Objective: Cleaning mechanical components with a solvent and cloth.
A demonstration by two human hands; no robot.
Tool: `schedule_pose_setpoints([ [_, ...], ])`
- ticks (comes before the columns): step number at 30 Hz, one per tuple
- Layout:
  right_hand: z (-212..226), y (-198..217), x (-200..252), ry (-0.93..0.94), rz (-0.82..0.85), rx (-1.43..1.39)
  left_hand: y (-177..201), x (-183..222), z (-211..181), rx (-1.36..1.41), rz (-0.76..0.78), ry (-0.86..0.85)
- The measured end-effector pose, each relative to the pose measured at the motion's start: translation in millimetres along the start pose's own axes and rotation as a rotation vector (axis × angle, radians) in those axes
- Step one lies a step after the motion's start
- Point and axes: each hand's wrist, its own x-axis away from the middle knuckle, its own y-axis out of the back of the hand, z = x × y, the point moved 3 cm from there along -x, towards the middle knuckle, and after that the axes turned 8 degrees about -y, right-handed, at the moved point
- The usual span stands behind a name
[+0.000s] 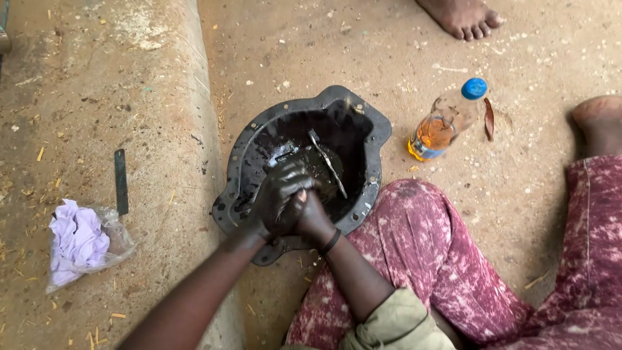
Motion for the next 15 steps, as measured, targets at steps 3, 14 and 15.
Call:
schedule_pose_setpoints([
  [3, 27.4, 28.9, -6.3, -0.384, -0.226, -1.234, 1.6, -25.0, -10.5, 0.056, -0.200, 0.194],
  [14, 78.7, 103.9, -6.0, -0.094, -0.217, -1.928, -32.0, -32.4, -49.8, 0.508, -0.758, 0.599],
  [15, 66.8, 100.6, -7.4, -0.092, -0.215, -1.929, -31.6, -33.6, -42.4, 0.506, -0.758, 0.596],
])
